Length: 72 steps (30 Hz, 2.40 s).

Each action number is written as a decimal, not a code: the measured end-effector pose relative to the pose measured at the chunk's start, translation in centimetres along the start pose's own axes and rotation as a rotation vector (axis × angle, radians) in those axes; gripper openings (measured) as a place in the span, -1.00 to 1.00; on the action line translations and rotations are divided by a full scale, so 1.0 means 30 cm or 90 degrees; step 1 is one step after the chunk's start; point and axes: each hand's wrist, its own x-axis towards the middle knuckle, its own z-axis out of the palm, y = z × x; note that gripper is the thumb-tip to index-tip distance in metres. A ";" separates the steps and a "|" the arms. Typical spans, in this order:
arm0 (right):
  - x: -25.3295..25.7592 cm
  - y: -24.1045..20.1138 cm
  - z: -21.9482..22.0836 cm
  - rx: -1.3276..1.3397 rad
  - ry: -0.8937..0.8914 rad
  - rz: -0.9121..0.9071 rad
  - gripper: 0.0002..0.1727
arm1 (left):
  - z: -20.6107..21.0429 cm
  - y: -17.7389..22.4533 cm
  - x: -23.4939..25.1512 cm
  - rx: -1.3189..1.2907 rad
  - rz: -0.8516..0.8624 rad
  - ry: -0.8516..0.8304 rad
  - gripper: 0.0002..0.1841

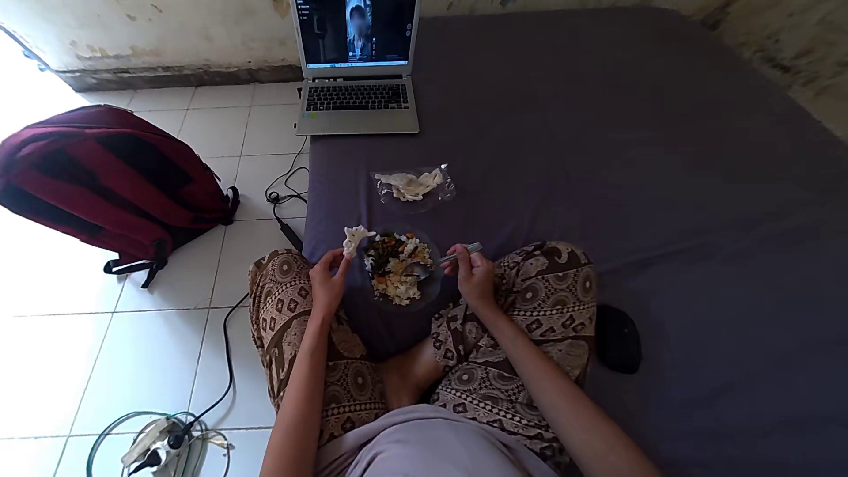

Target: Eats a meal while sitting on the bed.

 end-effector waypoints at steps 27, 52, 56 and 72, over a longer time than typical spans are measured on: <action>-0.022 0.018 0.003 -0.020 -0.010 -0.131 -0.63 | 0.004 -0.004 -0.001 -0.002 0.011 0.005 -0.71; -0.022 -0.005 0.014 -0.016 -0.030 -0.004 -0.62 | 0.000 -0.006 -0.001 -0.011 0.011 0.005 -0.71; -0.016 -0.004 -0.010 -0.093 0.068 -0.068 -0.63 | 0.001 -0.008 -0.002 -0.005 0.017 0.011 -0.72; 0.012 -0.037 -0.001 0.116 0.000 0.238 -0.60 | 0.002 -0.004 -0.004 -0.016 0.022 0.014 -0.73</action>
